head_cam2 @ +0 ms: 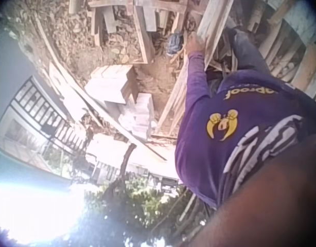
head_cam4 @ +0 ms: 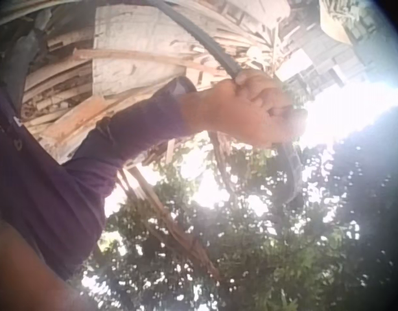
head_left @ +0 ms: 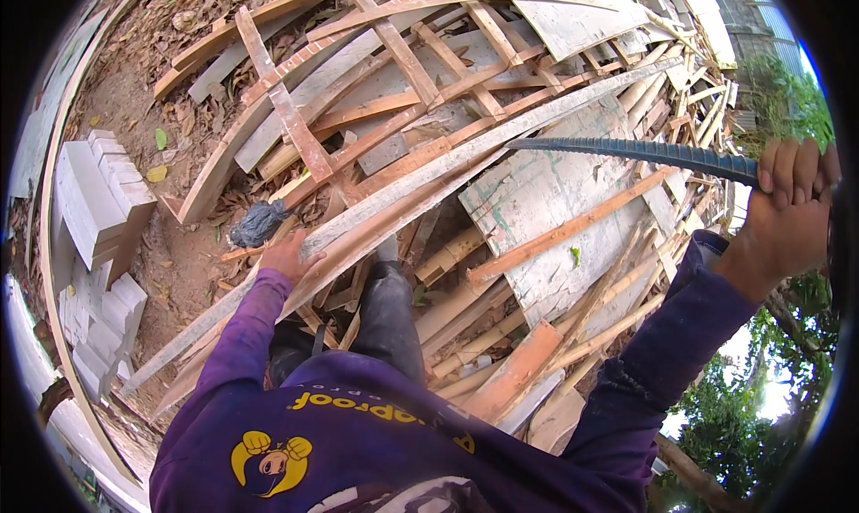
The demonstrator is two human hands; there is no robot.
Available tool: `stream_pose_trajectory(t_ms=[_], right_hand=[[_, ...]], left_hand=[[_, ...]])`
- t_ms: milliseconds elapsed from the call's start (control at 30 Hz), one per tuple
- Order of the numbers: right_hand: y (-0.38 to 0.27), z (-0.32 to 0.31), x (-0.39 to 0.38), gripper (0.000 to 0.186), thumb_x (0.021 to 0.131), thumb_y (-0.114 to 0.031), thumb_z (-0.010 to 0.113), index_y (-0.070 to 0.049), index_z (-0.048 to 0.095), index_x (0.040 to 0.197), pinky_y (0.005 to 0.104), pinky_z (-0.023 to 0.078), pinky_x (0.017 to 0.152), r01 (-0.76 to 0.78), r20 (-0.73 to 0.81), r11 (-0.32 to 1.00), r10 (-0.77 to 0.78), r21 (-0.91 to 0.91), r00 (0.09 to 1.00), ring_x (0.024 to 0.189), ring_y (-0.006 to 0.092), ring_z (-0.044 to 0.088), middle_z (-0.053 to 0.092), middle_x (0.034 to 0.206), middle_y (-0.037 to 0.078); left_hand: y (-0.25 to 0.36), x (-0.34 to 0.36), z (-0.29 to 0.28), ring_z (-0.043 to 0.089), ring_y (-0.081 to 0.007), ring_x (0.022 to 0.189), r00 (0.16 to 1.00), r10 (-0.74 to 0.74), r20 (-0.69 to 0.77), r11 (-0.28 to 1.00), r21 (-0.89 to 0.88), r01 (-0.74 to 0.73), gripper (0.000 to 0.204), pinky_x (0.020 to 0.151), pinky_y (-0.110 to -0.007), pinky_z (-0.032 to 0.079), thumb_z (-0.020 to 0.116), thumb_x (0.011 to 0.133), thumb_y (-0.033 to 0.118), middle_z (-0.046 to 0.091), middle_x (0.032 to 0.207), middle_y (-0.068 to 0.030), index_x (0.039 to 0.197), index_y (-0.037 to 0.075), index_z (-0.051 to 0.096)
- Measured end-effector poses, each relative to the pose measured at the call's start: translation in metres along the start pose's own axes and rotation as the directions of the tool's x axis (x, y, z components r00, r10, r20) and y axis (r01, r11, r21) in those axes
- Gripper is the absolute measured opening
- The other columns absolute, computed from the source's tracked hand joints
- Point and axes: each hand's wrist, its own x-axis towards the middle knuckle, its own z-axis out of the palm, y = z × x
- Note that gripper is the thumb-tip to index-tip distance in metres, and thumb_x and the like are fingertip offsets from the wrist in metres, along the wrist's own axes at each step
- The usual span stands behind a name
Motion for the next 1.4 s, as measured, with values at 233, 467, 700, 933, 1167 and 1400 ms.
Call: stream_pose_trajectory(t_ms=[233, 467, 700, 933, 1167, 1400], right_hand=[[0.021, 0.021, 0.011, 0.042, 0.098, -0.018, 0.054, -0.016, 0.033, 0.062, 0.0307, 0.030, 0.049, -0.096, 0.081, 0.994, 0.093, 0.042, 0.992, 0.045, 0.0126, 0.028, 0.028, 0.056, 0.000], [0.040, 0.022, 0.008, 0.041, 0.098, -0.018, 0.056, -0.017, 0.034, 0.063, 0.0279, 0.027, 0.046, 0.033, -0.090, 0.999, -0.032, 0.004, 0.995, 0.044, 0.0097, 0.028, 0.026, 0.054, -0.002], [0.037, 0.014, -0.010, 0.035, 0.099, -0.013, 0.052, -0.014, 0.036, 0.068, 0.0287, 0.028, 0.043, -0.041, -0.066, 0.998, 0.044, 0.042, 0.997, 0.040, 0.0101, 0.025, 0.027, 0.053, -0.003], [0.026, 0.015, -0.028, 0.035, 0.099, -0.012, 0.053, -0.015, 0.035, 0.069, 0.0284, 0.029, 0.042, 0.007, -0.023, 1.000, -0.007, 0.008, 1.000, 0.041, 0.0077, 0.025, 0.026, 0.054, -0.004], [0.090, 0.122, 0.043, 0.024, 0.093, -0.020, 0.061, 0.003, 0.063, 0.086, 0.0323, 0.038, 0.051, -0.019, 0.193, 1.000, 0.016, 0.016, 0.981, 0.054, 0.0141, 0.047, 0.051, 0.065, 0.003], [0.131, 0.183, 0.024, 0.024, 0.092, -0.018, 0.061, 0.005, 0.063, 0.085, 0.0345, 0.039, 0.053, 0.212, 0.077, 0.877, -0.198, -0.431, 0.977, 0.053, 0.0157, 0.049, 0.053, 0.063, 0.005]], left_hand=[[-0.001, 0.000, 0.000, 0.070, -0.0401, 0.107, 1.000, -0.003, 0.015, 1.000, -0.027, 0.003, 0.085, 0.090, -0.049, 0.056, 0.058, 0.091, 0.074, 0.067, 0.122, -0.0219, 0.140, 0.005, 0.050], [0.005, -0.004, -0.010, 0.068, -0.0412, 0.108, 0.997, -0.015, 0.079, 1.000, -0.018, 0.016, 0.081, 0.091, -0.050, 0.056, 0.057, 0.091, 0.074, 0.067, 0.121, -0.0227, 0.132, 0.004, 0.052], [0.005, 0.012, -0.015, 0.065, -0.0415, 0.115, 0.994, 0.005, -0.108, 0.996, -0.093, -0.015, 0.080, 0.095, -0.050, 0.053, 0.059, 0.092, 0.072, 0.064, 0.128, -0.0257, 0.132, 0.003, 0.055], [0.076, 0.051, -0.027, 0.059, -0.0405, 0.127, 0.995, 0.021, 0.100, 0.981, -0.196, -0.001, 0.078, 0.106, -0.049, 0.049, 0.061, 0.095, 0.064, 0.058, 0.141, -0.0230, 0.143, 0.004, 0.050], [0.092, 0.018, 0.021, 0.065, -0.0376, 0.114, 0.996, 0.061, -0.072, 0.981, -0.181, -0.073, 0.068, 0.095, -0.048, 0.054, 0.060, 0.096, 0.063, 0.067, 0.121, -0.0178, 0.136, 0.009, 0.055], [0.103, -0.007, 0.058, 0.066, -0.0348, 0.107, 0.987, 0.087, -0.132, 0.985, -0.139, -0.105, 0.061, 0.088, -0.048, 0.056, 0.065, 0.094, 0.058, 0.066, 0.114, -0.0139, 0.132, 0.011, 0.057]])
